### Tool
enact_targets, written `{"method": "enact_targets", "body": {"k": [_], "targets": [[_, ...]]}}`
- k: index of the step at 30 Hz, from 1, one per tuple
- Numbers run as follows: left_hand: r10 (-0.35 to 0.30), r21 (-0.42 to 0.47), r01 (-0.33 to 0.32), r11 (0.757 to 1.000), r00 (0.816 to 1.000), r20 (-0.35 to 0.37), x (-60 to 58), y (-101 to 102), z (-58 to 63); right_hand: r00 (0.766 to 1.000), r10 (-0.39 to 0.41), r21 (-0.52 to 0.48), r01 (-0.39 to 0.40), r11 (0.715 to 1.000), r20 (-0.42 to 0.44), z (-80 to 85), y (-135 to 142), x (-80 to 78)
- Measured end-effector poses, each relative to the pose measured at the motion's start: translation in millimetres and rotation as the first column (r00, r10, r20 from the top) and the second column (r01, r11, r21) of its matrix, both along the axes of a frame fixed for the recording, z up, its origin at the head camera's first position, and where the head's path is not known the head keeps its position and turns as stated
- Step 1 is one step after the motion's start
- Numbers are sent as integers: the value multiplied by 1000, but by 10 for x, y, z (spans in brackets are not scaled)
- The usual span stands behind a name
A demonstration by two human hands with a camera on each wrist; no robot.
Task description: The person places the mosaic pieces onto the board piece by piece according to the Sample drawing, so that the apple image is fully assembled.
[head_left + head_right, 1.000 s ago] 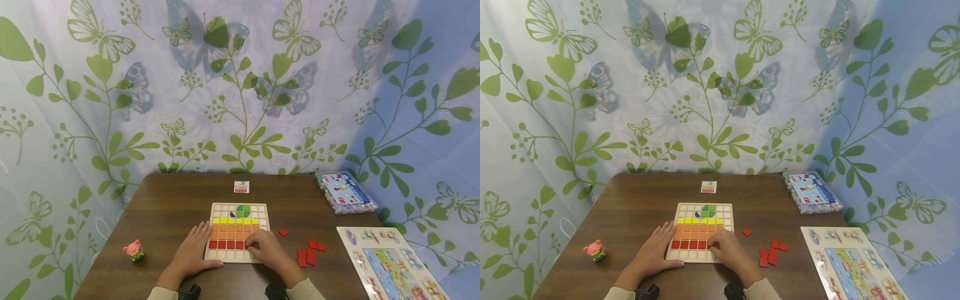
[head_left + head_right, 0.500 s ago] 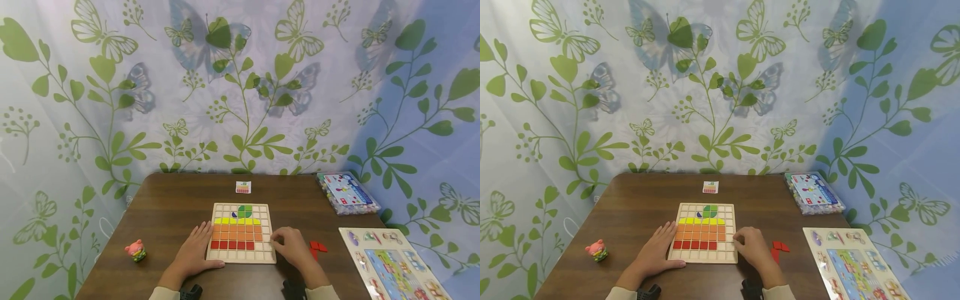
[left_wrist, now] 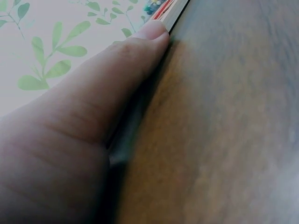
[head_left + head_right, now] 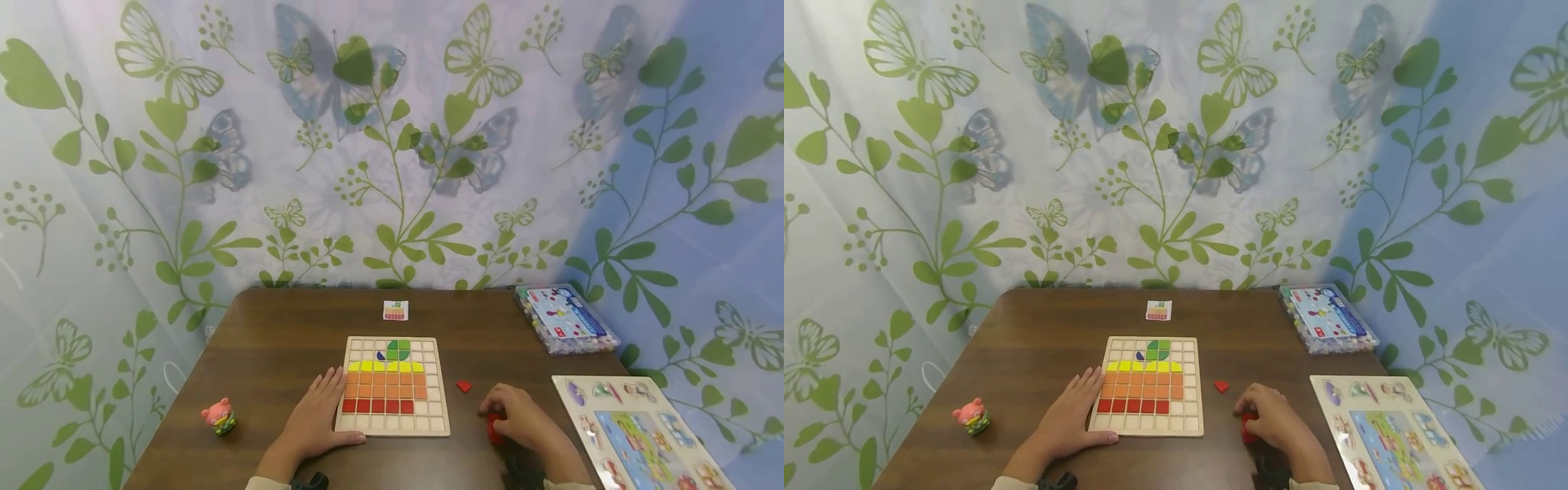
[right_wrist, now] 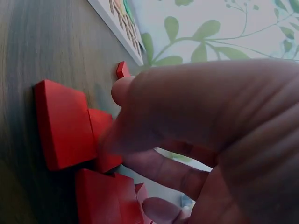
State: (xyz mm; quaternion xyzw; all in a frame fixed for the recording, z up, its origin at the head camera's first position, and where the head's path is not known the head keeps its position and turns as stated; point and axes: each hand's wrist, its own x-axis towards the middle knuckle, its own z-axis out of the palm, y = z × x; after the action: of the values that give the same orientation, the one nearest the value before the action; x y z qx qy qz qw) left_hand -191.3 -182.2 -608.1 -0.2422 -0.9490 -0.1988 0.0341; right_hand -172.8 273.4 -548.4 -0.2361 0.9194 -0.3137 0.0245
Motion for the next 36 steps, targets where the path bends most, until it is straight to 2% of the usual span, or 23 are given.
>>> {"method": "enact_targets", "body": {"k": [5,10,14,17,21,29,32,36], "targets": [[11,-17,-11,1000,1000,-2,-8,11,-4,999,1,-36,-2,999,-32,-32,28,-30],[10,-32,-10,999,1000,16,-9,32,-22,996,79,-91,-82,992,-41,-11,138,6],[5,-33,-5,999,1000,18,11,36,20,991,134,-119,-134,984,-8,40,212,25],[1,-33,0,999,1000,19,28,37,76,991,135,-114,-136,984,-22,33,204,16],[0,-34,0,999,1000,21,28,48,94,993,84,-95,-91,991,-80,-27,134,-1],[-2,-19,2,1000,1000,7,26,36,74,989,-6,-48,-1,999,-148,-95,-217,-51],[5,-41,-4,999,1000,12,14,24,55,985,-11,-52,2,999,-174,-90,-439,-68],[15,-63,-13,998,999,33,8,24,54,982,21,-75,-36,997,-188,-84,-744,-93]]}}
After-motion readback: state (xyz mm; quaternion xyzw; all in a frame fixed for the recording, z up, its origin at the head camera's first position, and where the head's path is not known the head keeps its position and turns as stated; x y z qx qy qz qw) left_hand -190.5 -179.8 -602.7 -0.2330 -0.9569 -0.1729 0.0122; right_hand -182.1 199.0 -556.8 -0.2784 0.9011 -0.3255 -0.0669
